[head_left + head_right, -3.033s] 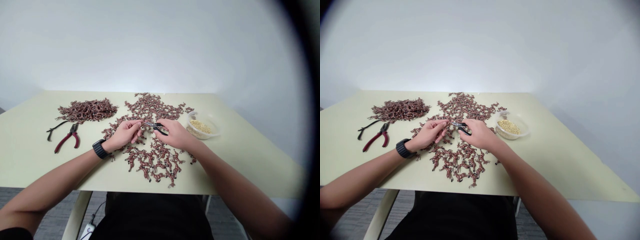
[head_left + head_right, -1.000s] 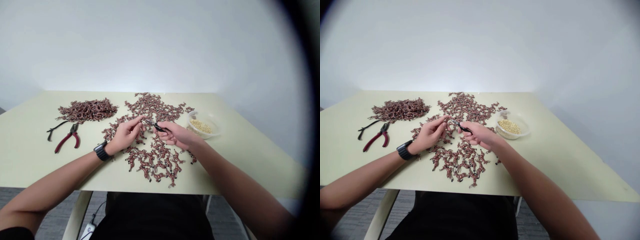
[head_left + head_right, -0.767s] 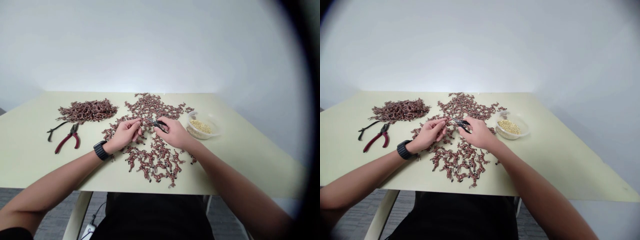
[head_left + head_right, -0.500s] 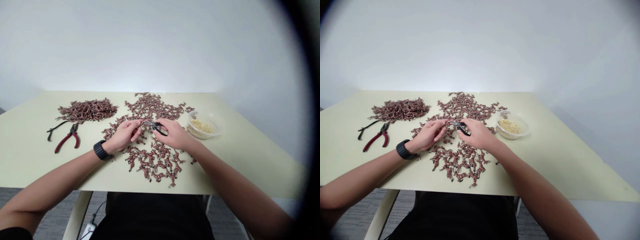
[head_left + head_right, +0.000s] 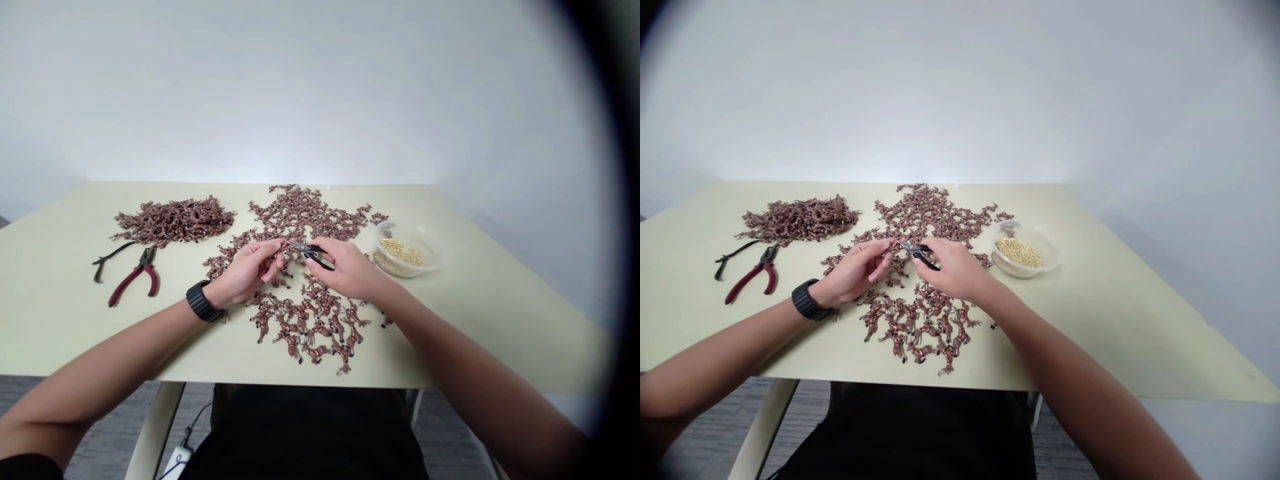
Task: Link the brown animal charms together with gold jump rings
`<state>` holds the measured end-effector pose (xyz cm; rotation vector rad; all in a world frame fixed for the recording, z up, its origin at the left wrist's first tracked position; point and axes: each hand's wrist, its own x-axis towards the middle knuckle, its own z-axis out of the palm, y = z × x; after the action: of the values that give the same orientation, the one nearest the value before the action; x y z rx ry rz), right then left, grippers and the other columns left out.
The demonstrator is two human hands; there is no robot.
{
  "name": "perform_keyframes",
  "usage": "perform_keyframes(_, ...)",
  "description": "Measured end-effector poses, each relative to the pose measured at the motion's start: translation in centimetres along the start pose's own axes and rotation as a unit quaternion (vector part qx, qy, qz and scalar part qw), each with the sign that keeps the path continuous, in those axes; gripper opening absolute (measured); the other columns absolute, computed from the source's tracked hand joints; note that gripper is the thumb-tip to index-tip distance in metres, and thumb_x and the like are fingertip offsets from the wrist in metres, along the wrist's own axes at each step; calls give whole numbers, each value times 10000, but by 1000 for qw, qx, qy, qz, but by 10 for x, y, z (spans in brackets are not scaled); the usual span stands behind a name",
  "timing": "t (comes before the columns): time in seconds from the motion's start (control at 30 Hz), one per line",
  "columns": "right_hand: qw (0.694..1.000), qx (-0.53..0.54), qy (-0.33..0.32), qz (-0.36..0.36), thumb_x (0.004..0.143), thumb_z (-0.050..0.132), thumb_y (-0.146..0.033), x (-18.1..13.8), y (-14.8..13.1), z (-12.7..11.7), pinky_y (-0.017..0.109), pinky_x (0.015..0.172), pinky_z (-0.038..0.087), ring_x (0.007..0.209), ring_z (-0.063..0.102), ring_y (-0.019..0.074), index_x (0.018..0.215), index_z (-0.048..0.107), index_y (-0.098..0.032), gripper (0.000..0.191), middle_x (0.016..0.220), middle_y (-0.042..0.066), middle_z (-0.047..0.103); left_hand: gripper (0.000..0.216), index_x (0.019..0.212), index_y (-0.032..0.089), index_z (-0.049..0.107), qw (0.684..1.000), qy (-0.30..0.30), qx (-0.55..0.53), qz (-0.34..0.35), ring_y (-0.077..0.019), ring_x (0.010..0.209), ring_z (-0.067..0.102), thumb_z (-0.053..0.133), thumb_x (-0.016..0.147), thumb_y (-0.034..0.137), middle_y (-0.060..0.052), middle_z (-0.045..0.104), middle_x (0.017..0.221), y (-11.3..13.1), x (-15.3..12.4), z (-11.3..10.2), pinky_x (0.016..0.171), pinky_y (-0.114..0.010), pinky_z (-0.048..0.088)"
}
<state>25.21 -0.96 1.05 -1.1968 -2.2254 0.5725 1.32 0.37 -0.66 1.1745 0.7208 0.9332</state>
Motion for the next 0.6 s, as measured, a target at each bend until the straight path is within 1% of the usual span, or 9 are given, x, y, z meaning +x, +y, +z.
perform_keyframes(0.1,997,60,5,43,978,521,-463,-1,-3,6,279,583,298,616,437,134,932,582,-213,261,717,-9,520,383,1293,198,652,1000,-8,-17,-3,-54,539,460,644,957,382,-10,662,849,0,-2,2,524,-199,385)
perform_keyframes(0.2,968,223,-36,113,978,521,-512,-1,-6,11,252,507,270,561,359,110,928,576,-217,304,689,-28,447,537,1465,236,539,997,1,70,45,-67,581,500,639,960,386,-33,679,940,-2,-4,3,552,-207,432)
perform_keyframes(0.23,941,301,-64,140,976,520,-526,0,-7,12,240,474,245,541,309,101,929,572,-216,318,682,-38,405,554,1499,244,505,989,7,126,73,-74,590,510,616,973,378,-37,683,951,-3,-4,1,565,-215,449)
perform_keyframes(0.3,858,460,-133,187,971,519,-538,1,-8,11,217,421,180,528,204,90,944,564,-206,336,683,-54,317,529,1517,258,489,953,22,260,153,-93,623,537,562,999,329,-39,693,944,-4,-3,-5,612,-235,484)
perform_keyframes(0.4,729,607,-225,223,964,526,-513,2,-8,3,196,389,105,546,124,90,955,559,-182,333,692,-61,246,473,1449,293,577,850,31,440,287,-142,790,611,514,988,212,-63,713,1015,-2,1,-21,739,-280,519)
perform_keyframes(0.47,688,636,-260,234,962,525,-501,3,-7,-1,193,385,89,552,108,91,963,564,-170,333,694,-60,228,473,1398,318,628,802,11,499,327,-175,945,636,508,966,165,-81,707,1159,-1,3,-28,840,-321,523)
perform_keyframes(0.5,686,636,-263,235,961,522,-502,3,-6,-2,195,387,87,554,103,92,964,566,-168,337,695,-60,224,466,1377,324,647,795,9,504,336,-180,964,638,505,964,160,-82,704,1180,0,3,-29,856,-329,523)
perform_keyframes(0.53,697,629,-256,232,961,517,-509,3,-5,-2,199,391,89,556,103,93,964,568,-169,343,698,-59,226,461,1377,325,647,803,14,495,332,-175,938,641,503,969,166,-82,708,1168,0,4,-28,843,-325,528)
perform_keyframes(0.6,756,582,-209,216,962,512,-533,3,-4,0,210,405,113,555,118,95,963,570,-180,357,699,-56,244,462,1436,310,592,855,42,428,291,-146,780,627,498,994,214,-75,722,1071,-1,4,-23,732,-287,534)
